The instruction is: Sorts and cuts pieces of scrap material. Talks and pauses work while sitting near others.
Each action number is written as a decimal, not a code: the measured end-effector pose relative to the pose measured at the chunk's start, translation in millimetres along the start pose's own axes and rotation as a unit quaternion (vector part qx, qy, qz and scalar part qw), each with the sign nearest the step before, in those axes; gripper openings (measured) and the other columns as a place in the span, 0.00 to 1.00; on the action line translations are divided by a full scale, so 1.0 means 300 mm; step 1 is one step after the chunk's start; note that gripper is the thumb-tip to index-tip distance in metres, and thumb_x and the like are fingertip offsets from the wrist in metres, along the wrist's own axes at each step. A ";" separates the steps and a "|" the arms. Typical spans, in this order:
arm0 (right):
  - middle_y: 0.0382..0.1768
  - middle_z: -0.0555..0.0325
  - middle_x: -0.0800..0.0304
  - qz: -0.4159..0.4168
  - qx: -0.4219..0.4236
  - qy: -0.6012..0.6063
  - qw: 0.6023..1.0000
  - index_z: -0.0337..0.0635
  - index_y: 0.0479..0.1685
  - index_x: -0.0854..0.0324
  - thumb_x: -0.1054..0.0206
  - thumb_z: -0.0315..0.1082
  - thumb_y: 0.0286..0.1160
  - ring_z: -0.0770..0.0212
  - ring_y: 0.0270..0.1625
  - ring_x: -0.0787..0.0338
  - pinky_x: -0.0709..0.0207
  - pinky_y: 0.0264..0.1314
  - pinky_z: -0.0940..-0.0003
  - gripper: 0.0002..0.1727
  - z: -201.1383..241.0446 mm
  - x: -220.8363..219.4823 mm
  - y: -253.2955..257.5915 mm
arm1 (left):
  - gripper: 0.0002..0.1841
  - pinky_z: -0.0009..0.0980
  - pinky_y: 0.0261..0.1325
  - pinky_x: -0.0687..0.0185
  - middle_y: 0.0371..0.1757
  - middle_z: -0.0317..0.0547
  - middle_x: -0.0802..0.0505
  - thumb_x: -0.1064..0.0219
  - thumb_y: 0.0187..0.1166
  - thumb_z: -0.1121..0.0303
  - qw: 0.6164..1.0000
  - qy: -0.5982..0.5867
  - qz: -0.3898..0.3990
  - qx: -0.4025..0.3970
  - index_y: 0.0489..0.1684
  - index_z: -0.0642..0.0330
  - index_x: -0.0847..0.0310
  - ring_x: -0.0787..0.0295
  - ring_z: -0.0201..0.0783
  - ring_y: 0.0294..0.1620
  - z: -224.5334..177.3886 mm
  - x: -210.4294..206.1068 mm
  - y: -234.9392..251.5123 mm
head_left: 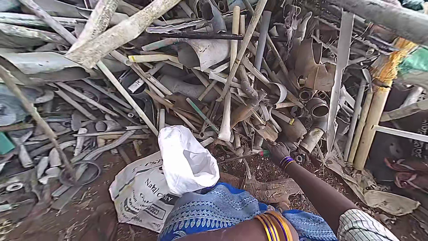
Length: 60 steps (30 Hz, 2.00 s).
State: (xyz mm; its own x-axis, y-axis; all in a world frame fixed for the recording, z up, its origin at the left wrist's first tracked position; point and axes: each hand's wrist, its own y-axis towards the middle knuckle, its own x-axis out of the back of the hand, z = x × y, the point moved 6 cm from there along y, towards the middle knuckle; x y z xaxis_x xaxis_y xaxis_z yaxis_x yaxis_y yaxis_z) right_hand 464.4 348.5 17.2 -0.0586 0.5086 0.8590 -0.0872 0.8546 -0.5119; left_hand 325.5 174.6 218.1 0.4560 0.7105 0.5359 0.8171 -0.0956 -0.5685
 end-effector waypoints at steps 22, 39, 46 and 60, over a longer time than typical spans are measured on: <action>0.76 0.37 0.21 -0.064 -0.108 0.125 0.984 0.38 0.78 0.25 0.35 0.42 0.82 0.39 0.81 0.23 0.32 0.82 0.41 0.28 -0.064 0.026 -0.014 | 0.28 0.66 0.75 0.32 0.71 0.70 0.15 0.45 0.92 0.52 0.992 0.001 0.063 0.112 0.74 0.71 0.25 0.23 0.67 0.77 0.054 -0.150 0.244; 0.67 0.32 0.16 0.052 -0.028 -0.006 0.998 0.30 0.67 0.21 0.41 0.37 0.85 0.34 0.72 0.17 0.25 0.69 0.35 0.21 0.123 0.181 -0.077 | 0.27 0.66 0.79 0.34 0.71 0.71 0.15 0.46 0.93 0.54 0.992 -0.029 0.045 0.112 0.68 0.75 0.20 0.24 0.66 0.79 0.127 -0.048 0.195; 0.32 0.47 0.14 -0.147 -0.061 0.343 0.926 0.29 0.41 0.14 0.25 0.30 0.67 0.55 0.36 0.15 0.24 0.45 0.54 0.11 -0.084 0.145 -0.610 | 0.30 0.67 0.77 0.36 0.69 0.76 0.16 0.46 0.94 0.53 0.991 0.001 0.040 0.129 0.65 0.80 0.20 0.24 0.69 0.77 0.080 -0.118 0.187; 0.31 0.50 0.12 -0.390 -0.033 0.469 0.792 0.28 0.53 0.16 0.27 0.44 0.71 0.61 0.30 0.15 0.21 0.38 0.58 0.25 -0.072 0.023 -0.862 | 0.19 0.37 0.57 0.12 0.59 0.57 0.14 0.40 0.89 0.73 0.633 -0.587 -0.504 0.004 0.73 0.72 0.33 0.11 0.39 0.53 0.185 -0.092 0.085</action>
State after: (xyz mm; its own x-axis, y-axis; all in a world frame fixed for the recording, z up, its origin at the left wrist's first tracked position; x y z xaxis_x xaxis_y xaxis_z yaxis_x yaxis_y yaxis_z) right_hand 508.1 133.3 155.8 0.7545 -0.3479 0.5565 0.3200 0.9353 0.1508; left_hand 314.2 191.2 154.4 -0.8769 0.4359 -0.2025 0.4797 0.8198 -0.3128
